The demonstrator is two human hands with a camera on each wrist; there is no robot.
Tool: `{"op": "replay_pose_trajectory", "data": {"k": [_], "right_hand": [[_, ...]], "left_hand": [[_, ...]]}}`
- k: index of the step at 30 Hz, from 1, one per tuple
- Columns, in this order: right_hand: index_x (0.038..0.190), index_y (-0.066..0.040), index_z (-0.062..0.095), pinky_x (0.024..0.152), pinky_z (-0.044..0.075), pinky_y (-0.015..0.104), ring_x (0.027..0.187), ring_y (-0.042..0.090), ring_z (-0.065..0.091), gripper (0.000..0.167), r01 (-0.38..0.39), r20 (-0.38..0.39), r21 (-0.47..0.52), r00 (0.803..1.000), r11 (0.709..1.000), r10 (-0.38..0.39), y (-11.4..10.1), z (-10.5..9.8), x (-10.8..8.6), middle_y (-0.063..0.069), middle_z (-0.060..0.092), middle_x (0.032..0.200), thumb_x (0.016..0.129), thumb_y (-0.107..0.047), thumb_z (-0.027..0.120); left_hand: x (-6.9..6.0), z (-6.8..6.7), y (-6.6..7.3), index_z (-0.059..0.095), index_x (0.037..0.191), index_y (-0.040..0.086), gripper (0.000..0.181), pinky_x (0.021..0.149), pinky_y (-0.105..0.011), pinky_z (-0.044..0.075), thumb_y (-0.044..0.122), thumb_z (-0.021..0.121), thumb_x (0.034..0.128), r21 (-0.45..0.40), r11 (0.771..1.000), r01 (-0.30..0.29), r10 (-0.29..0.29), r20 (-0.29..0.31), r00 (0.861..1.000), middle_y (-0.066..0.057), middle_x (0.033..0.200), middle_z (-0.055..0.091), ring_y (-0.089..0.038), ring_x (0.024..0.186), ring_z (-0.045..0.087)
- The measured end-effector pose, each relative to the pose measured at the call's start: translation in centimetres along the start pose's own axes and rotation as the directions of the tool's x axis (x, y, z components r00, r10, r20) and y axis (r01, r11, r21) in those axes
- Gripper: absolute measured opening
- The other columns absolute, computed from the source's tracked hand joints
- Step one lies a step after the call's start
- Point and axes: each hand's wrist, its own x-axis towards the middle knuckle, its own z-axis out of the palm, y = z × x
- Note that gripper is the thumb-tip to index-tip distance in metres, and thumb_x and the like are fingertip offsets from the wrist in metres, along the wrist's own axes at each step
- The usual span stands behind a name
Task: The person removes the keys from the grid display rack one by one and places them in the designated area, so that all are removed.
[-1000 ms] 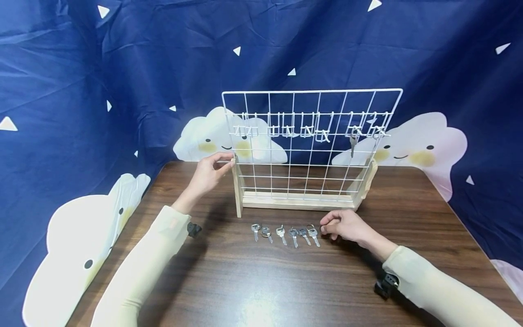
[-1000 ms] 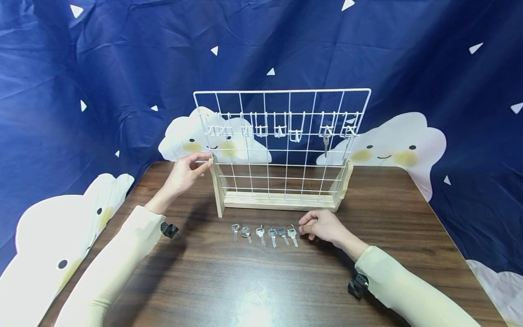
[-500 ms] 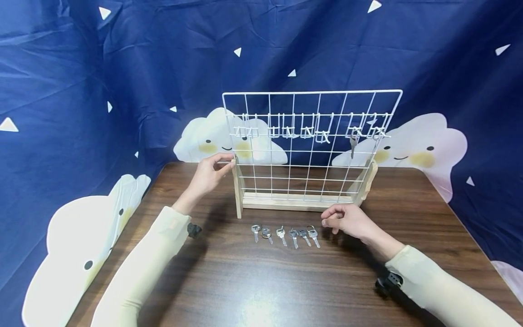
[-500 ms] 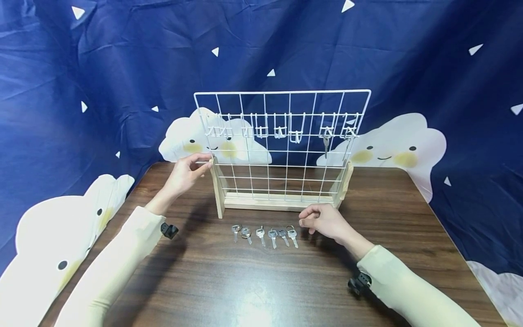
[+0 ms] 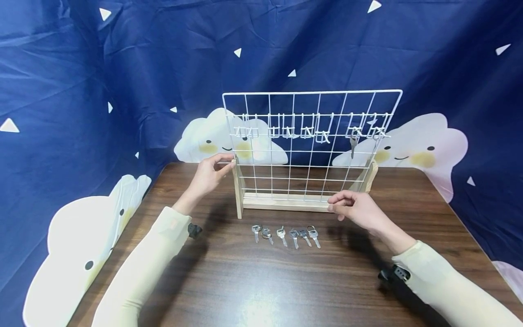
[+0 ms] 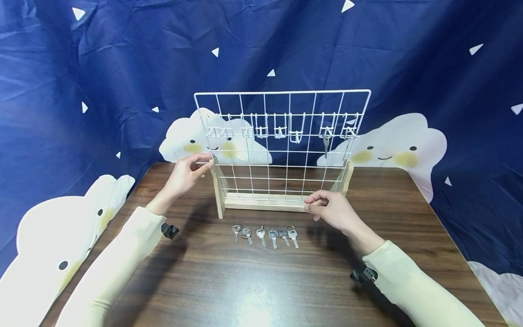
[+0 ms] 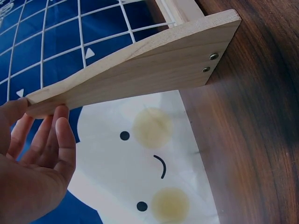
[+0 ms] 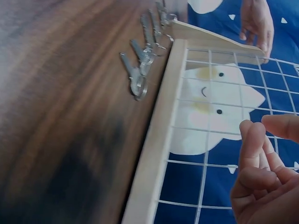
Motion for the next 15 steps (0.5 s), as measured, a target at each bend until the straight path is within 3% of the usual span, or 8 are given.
{"op": "replay_pose_trajectory", "data": {"k": [7,15], "right_hand": [[0.112,0.004,0.066,0.066,0.058,0.028,0.067,0.012,0.067,0.031,0.031,-0.026,0.015,0.999,0.999,-0.031,-1.5,-1.0,0.0,-0.009,0.073,0.081,0.091,-0.019,0.073],[0.109,-0.004,0.069,0.049,0.048,0.027,0.065,0.014,0.066,0.026,0.079,-0.108,-0.086,0.99,0.993,-0.089,-2.2,-2.0,0.0,-0.016,0.071,0.077,0.092,-0.023,0.074]], "left_hand": [[-0.1,0.0,0.0,0.069,0.123,0.009,0.031,0.067,-0.018,0.052,0.022,0.069,0.0953,-0.004,1.0,-0.011,0.011,-0.001,1.0,-0.013,0.12,0.073,-0.029,0.095,0.073],[0.0,0.0,-0.1,0.069,0.124,0.01,0.031,0.064,-0.016,0.05,0.022,0.069,0.0953,0.002,1.0,-0.01,0.01,-0.002,1.0,-0.013,0.12,0.073,-0.031,0.091,0.072]]}}
